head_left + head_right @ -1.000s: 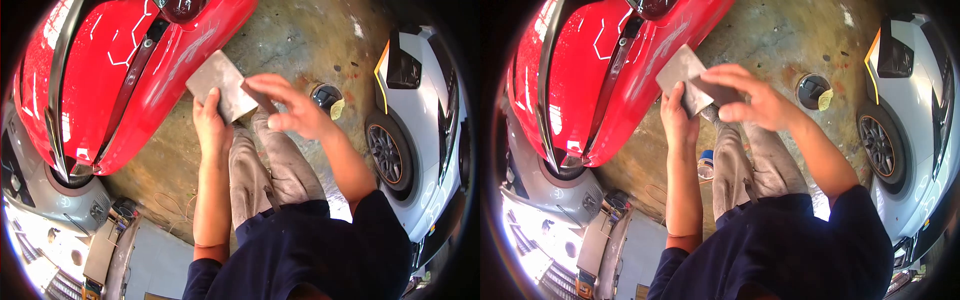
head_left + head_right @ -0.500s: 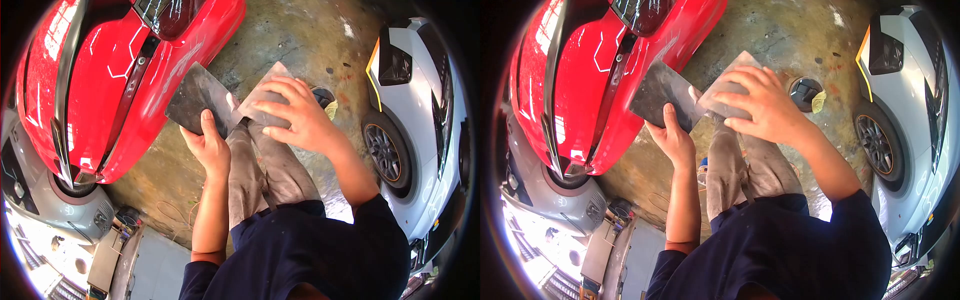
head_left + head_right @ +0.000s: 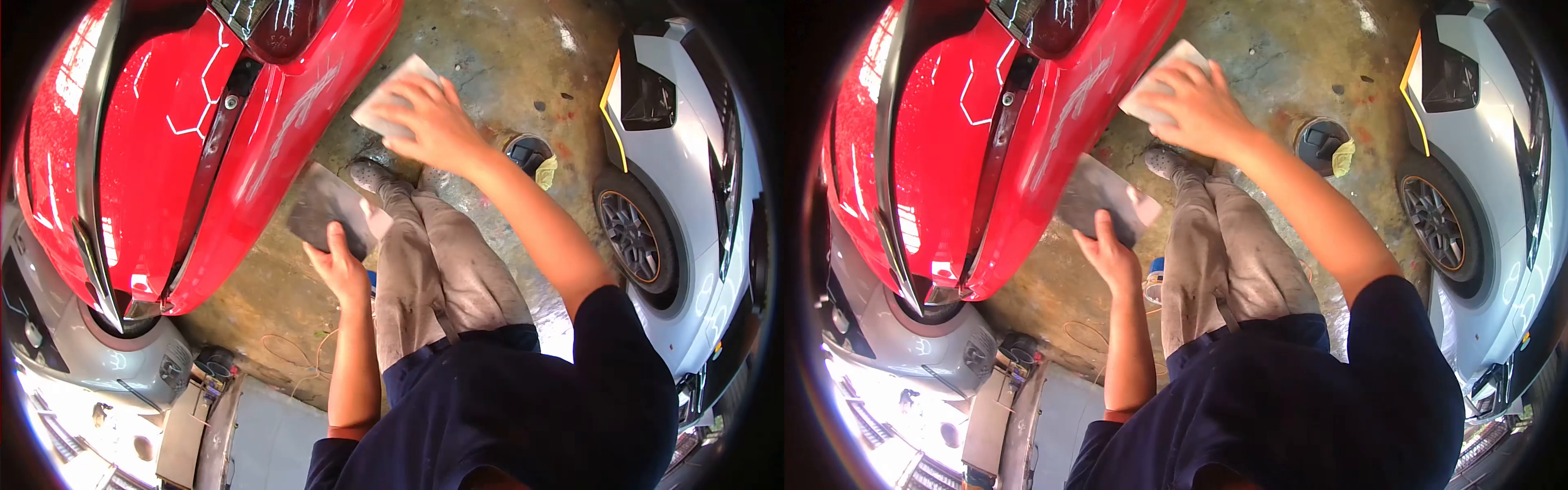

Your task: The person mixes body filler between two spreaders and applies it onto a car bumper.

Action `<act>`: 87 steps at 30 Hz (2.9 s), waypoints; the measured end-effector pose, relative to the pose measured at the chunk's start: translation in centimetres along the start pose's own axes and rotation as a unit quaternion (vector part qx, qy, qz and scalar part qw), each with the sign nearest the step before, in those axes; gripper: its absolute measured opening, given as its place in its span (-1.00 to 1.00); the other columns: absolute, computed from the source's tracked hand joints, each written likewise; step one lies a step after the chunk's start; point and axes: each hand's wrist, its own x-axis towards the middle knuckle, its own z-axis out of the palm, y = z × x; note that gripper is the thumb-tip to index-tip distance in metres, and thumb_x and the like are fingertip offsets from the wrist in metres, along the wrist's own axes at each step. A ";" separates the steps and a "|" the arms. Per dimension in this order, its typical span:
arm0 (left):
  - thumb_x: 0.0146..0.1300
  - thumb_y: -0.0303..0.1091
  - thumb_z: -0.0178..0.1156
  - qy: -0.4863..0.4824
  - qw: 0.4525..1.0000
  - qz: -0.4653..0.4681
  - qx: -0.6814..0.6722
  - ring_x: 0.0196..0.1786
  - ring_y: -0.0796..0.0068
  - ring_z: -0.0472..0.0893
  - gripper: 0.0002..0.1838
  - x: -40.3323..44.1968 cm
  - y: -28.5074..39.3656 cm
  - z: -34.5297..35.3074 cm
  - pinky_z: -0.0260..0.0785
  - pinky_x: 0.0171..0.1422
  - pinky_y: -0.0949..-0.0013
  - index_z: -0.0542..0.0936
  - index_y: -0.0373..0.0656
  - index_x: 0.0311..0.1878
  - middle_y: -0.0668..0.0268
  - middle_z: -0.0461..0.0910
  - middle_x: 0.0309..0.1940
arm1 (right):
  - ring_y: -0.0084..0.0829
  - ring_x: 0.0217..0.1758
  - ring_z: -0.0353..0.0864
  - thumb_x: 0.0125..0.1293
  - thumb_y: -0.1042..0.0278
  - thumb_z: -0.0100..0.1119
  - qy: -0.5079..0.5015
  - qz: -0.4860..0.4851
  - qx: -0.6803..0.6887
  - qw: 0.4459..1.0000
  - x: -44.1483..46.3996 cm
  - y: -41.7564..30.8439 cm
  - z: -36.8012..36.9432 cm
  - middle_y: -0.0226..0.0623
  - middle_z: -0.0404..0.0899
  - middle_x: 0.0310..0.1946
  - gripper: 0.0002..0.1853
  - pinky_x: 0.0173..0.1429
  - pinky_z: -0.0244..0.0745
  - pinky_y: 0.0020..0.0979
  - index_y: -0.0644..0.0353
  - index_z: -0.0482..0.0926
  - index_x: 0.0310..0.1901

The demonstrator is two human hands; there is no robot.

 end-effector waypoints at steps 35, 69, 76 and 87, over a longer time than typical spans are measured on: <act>0.40 -0.41 0.18 -0.007 0.890 -0.426 -0.165 0.18 0.25 0.64 -0.54 -7.5 -15.6 -9.3 0.53 0.29 0.15 0.40 -0.12 0.34 0.22 0.59 0.18 | -0.25 0.57 0.21 0.25 0.04 0.36 -0.001 -0.064 -0.145 0.987 7.4 4.2 4.1 -0.53 0.40 0.40 -0.50 0.49 0.04 0.39 -0.34 0.62 0.25; 0.40 -0.41 0.19 -0.016 0.887 -0.432 -0.162 0.15 0.30 0.64 -0.55 -6.6 -14.7 -9.0 0.53 0.26 0.18 0.42 -0.12 0.32 0.26 0.61 0.14 | -0.22 0.56 0.22 0.21 0.00 0.41 0.038 -0.034 -0.098 0.994 4.7 1.4 7.0 -0.55 0.41 0.38 -0.50 0.44 0.07 0.53 -0.38 0.62 0.23; 0.41 -0.42 0.18 -0.024 0.890 -0.422 -0.172 0.16 0.30 0.64 -0.57 -6.3 -14.8 -9.2 0.51 0.28 0.18 0.42 -0.15 0.31 0.24 0.61 0.13 | -0.26 0.57 0.21 0.22 0.02 0.41 -0.034 -0.021 -0.127 0.991 5.0 1.4 5.5 -0.53 0.39 0.39 -0.49 0.48 0.06 0.48 -0.36 0.61 0.24; 0.41 -0.41 0.19 -0.024 0.889 -0.426 -0.168 0.16 0.28 0.64 -0.58 -6.4 -14.8 -9.2 0.52 0.28 0.17 0.43 -0.14 0.30 0.23 0.61 0.15 | -0.25 0.57 0.21 0.25 0.02 0.39 0.028 -0.075 -0.118 0.990 8.3 0.3 3.6 -0.50 0.39 0.41 -0.49 0.48 0.05 0.39 -0.33 0.62 0.26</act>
